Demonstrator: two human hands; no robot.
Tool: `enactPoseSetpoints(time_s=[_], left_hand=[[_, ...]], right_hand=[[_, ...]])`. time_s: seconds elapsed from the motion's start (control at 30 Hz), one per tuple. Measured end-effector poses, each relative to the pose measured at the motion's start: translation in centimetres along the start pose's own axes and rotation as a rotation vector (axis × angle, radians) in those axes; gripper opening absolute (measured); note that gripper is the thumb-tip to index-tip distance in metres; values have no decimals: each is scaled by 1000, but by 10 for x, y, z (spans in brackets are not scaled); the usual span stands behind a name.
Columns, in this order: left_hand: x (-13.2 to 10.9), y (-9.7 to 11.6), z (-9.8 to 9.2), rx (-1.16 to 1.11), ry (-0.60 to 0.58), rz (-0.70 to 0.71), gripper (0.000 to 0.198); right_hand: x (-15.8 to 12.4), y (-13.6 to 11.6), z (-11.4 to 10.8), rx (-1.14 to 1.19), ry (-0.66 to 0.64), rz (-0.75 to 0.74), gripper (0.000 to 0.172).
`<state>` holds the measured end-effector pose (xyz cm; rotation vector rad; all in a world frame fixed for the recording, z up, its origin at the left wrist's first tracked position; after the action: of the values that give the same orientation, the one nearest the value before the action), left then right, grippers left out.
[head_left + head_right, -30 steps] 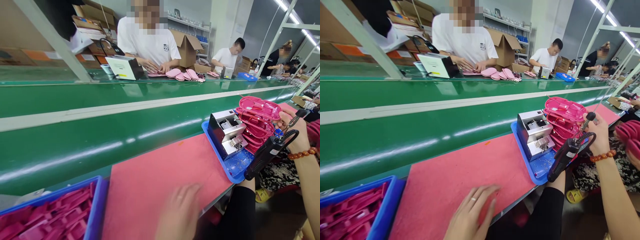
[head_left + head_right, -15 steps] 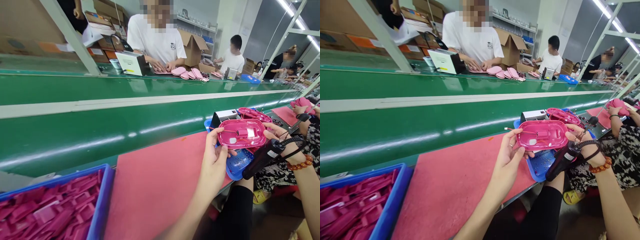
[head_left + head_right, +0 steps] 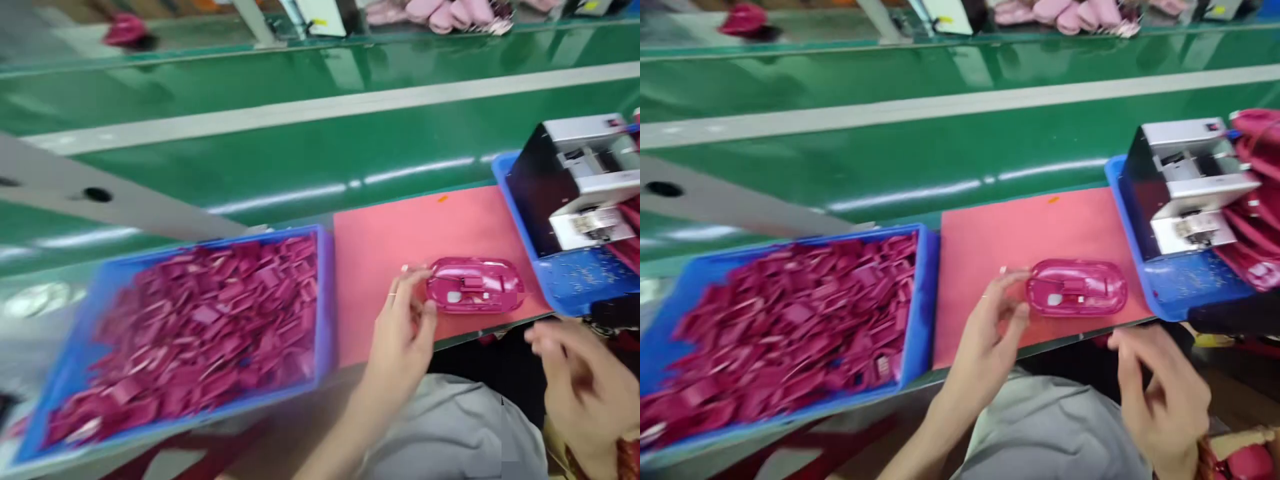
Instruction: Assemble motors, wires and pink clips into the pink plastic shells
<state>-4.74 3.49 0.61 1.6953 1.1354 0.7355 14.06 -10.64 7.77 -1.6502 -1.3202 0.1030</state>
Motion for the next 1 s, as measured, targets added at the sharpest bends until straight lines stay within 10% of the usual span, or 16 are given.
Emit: enactPoseSetpoints(time_s=[0.13,0.37,0.67,1.0], left_hand=[[-3,21,-19,382,315,194,37],[22,29,21,379,-17,449,15],[27,12,24,253,-21,450,14],[30,15,24,256,-17,415,14]], right_hand=[[46,18,45,-48,-232,-85,12],[64,37,71,-234,-575,-252,50],[58,22,70,-218,-482,-295,8],[69,39,49,-438,-132,-150,27]])
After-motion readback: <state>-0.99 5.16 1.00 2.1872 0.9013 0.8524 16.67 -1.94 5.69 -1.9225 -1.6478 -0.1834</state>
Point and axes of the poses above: each hand's wrist, its own x-axis towards the middle knuckle, its own z-axis out of the palm, y = z × x, the point moved 6 cm from there along x, towards the middle knuckle, and after that the axes turned 2 degrees about z, right-handed, at the moved point
